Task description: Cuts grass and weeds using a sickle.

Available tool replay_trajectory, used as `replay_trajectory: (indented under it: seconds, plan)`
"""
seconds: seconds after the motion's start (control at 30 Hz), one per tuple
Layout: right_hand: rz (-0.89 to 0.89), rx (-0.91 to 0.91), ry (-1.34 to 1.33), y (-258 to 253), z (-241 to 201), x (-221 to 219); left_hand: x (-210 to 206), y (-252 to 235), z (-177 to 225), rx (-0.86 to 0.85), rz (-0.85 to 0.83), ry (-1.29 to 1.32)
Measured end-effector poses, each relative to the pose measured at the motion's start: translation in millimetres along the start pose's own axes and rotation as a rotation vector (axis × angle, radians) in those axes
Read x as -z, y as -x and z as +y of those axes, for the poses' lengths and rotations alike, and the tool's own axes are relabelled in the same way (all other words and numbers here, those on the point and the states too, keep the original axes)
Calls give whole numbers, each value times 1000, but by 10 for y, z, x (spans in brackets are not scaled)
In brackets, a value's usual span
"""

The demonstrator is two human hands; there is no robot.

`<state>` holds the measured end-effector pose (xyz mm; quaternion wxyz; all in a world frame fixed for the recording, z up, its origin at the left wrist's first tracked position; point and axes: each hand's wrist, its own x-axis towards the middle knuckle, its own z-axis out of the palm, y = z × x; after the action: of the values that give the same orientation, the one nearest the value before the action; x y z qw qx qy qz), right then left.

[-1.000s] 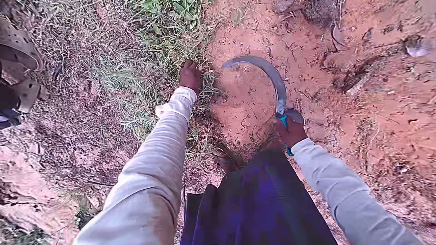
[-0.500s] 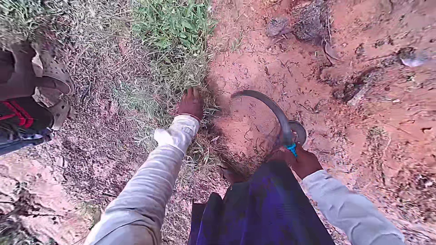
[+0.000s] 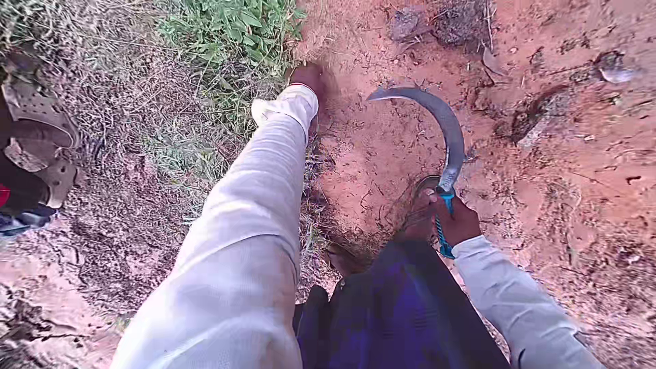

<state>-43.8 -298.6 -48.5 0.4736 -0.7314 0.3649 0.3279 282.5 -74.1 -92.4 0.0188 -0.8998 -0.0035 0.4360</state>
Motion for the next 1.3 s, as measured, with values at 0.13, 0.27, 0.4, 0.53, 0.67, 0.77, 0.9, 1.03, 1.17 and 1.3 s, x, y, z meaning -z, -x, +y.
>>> replay_trajectory:
  seconds: [0.13, 0.27, 0.4, 0.53, 0.67, 0.77, 0.9, 1.03, 1.17, 1.3]
  plan:
    - [-109, -130, -191, -240, -328, -213, 178, 223, -562, 231, 230, 355]
    - [-248, 38, 3, -943, -815, -581, 145, 293, -793, 343, 352, 622]
    - [-289, 98, 186, -1203, -1120, -905, 255, 368, -887, 195, 163, 299]
    - [-347, 1, 438, -703, -727, -668, 352, 695, -1211, 220, 83, -137]
    - [-351, 11, 538, -99, -422, -321, 239, 1145, -1058, 282, -12, -389]
    - [-209, 115, 400, -49, -428, -244, 35, 1257, -697, 3, 153, -274]
    - [-44, 25, 164, -329, -617, -282, -431, 962, -247, -459, 134, -279]
    - [-16, 41, 143, -355, -573, -228, -732, 571, -708, -117, -25, -394]
    - [-86, 116, 161, -166, -282, -141, -652, 866, -1384, 132, -45, -159]
    - [-231, 120, 225, -239, -325, -331, -607, 894, -1270, 196, -49, -25]
